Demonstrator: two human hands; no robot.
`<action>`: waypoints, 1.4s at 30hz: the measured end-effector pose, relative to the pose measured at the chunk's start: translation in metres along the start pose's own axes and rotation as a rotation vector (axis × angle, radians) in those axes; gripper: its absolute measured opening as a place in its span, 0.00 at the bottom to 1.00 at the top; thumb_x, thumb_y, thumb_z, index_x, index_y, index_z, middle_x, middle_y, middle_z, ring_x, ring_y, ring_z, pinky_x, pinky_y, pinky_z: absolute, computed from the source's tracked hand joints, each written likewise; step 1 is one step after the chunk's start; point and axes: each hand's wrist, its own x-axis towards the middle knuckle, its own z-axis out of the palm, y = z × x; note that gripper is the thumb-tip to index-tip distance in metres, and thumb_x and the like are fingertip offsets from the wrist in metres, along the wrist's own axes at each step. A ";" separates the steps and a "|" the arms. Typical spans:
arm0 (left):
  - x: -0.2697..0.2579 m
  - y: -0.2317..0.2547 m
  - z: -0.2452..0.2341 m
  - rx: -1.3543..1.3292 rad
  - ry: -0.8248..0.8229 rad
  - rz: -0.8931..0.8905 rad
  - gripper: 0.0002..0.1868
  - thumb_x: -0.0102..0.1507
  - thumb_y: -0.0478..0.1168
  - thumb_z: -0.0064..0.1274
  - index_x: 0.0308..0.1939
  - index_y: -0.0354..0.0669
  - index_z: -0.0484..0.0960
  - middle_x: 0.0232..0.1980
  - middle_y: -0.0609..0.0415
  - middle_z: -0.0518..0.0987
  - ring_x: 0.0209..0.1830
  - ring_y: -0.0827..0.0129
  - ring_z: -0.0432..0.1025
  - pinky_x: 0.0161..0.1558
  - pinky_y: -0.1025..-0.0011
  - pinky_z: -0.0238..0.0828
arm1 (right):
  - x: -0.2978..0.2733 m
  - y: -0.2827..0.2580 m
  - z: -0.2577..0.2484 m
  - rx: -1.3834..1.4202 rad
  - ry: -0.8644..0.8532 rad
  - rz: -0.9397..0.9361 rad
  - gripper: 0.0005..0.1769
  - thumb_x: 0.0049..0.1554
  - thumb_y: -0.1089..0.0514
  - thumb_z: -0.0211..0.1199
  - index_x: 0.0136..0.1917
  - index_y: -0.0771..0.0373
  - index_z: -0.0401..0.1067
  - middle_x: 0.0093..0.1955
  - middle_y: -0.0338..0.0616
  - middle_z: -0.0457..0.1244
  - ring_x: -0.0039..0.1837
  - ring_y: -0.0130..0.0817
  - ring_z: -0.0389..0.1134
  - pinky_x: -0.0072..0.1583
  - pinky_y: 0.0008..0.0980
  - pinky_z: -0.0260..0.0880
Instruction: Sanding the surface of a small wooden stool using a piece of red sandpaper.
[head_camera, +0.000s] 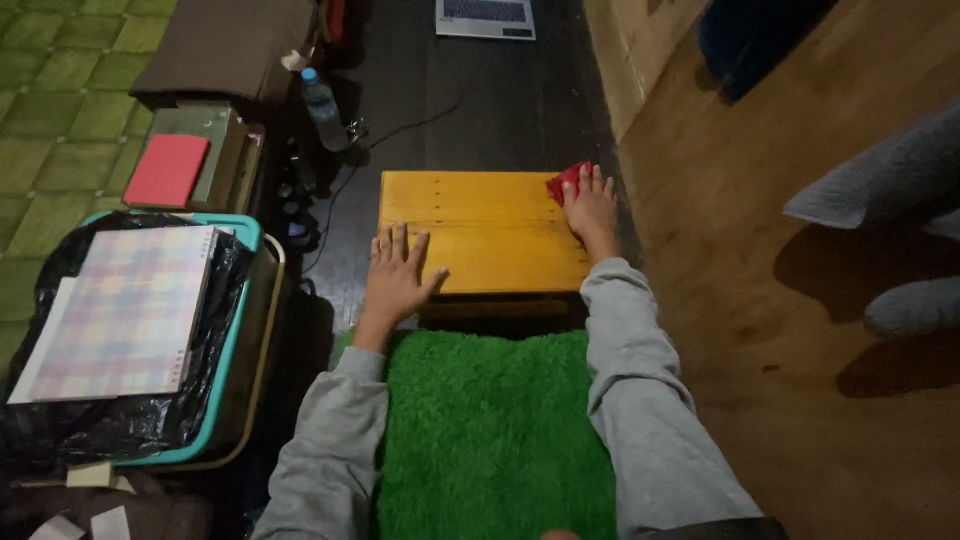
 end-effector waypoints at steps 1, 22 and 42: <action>0.000 0.001 -0.002 -0.001 -0.003 -0.002 0.42 0.67 0.72 0.40 0.76 0.50 0.67 0.79 0.32 0.57 0.80 0.33 0.49 0.76 0.40 0.41 | 0.002 0.000 0.005 -0.001 -0.003 0.001 0.41 0.66 0.33 0.39 0.84 0.54 0.46 0.88 0.47 0.37 0.85 0.60 0.38 0.79 0.57 0.41; 0.001 -0.002 0.005 -0.026 -0.013 -0.029 0.43 0.65 0.71 0.43 0.75 0.49 0.68 0.79 0.30 0.57 0.80 0.33 0.48 0.76 0.39 0.39 | -0.008 -0.125 0.054 -0.127 0.016 -0.215 0.41 0.68 0.34 0.36 0.84 0.59 0.47 0.87 0.52 0.39 0.86 0.61 0.35 0.82 0.54 0.28; 0.007 -0.018 0.018 -0.577 0.162 -0.196 0.26 0.72 0.54 0.44 0.70 0.46 0.71 0.79 0.33 0.58 0.80 0.41 0.54 0.77 0.50 0.52 | -0.044 -0.238 0.064 -0.057 0.042 -0.503 0.38 0.66 0.37 0.42 0.81 0.59 0.52 0.84 0.52 0.46 0.83 0.60 0.42 0.80 0.56 0.34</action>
